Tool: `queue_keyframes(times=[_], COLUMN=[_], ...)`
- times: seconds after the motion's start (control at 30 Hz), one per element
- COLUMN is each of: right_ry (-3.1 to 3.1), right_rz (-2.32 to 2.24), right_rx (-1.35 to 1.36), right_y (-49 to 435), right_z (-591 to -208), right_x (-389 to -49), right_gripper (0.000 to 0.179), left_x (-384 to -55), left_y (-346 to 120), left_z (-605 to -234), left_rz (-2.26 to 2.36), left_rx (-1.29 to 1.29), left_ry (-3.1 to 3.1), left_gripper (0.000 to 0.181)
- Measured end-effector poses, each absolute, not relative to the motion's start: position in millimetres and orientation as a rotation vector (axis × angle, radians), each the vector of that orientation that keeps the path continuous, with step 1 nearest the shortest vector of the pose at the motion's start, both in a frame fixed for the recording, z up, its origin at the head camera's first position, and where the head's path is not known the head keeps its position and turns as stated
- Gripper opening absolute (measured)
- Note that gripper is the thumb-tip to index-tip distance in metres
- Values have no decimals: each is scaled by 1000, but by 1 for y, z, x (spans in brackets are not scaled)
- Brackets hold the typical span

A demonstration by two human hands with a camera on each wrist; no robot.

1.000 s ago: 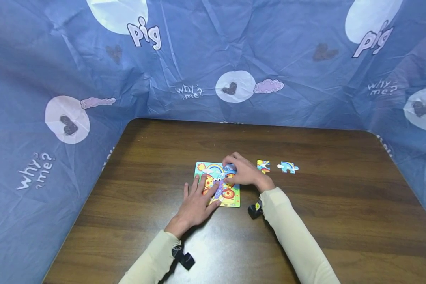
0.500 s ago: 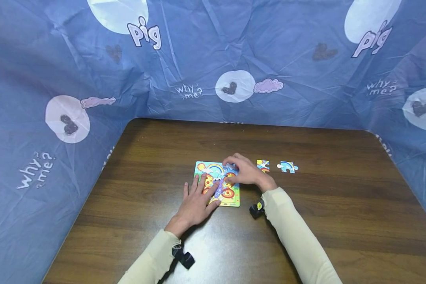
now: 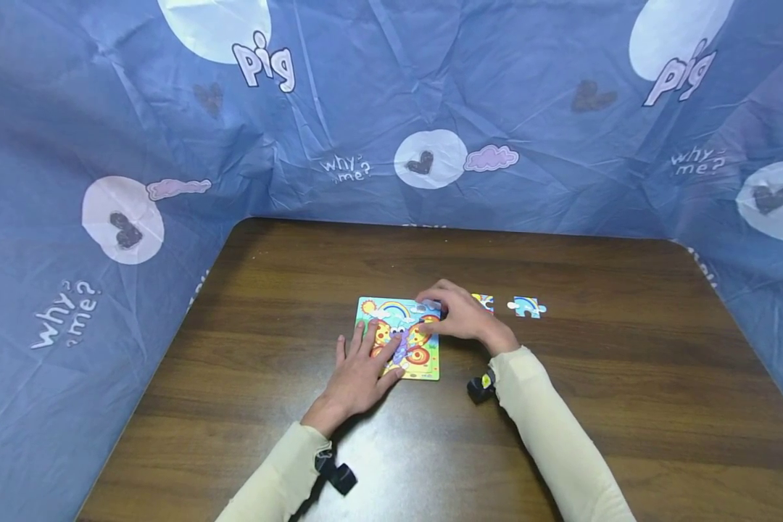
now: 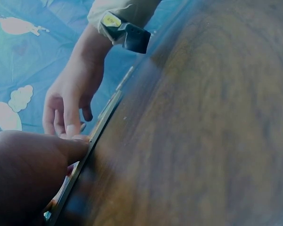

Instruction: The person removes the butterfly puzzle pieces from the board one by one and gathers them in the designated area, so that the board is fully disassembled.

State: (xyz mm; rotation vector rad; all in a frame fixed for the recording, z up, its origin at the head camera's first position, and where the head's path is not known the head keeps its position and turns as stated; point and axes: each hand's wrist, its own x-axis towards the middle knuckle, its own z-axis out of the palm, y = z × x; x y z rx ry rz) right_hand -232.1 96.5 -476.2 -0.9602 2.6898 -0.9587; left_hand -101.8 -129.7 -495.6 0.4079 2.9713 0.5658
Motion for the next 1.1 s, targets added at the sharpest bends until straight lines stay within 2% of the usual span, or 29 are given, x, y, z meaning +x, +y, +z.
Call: queue_keyframes(times=[1.1], right_ry=[2831], right_rz=[-726], right_rx=[-782], right_y=[203], right_z=[-449], right_x=[-226], right_gripper=[52], left_x=[-102], left_y=[-128], left_z=[-495], left_rz=[561], left_rx=[417], left_ry=[2977], left_gripper=[60])
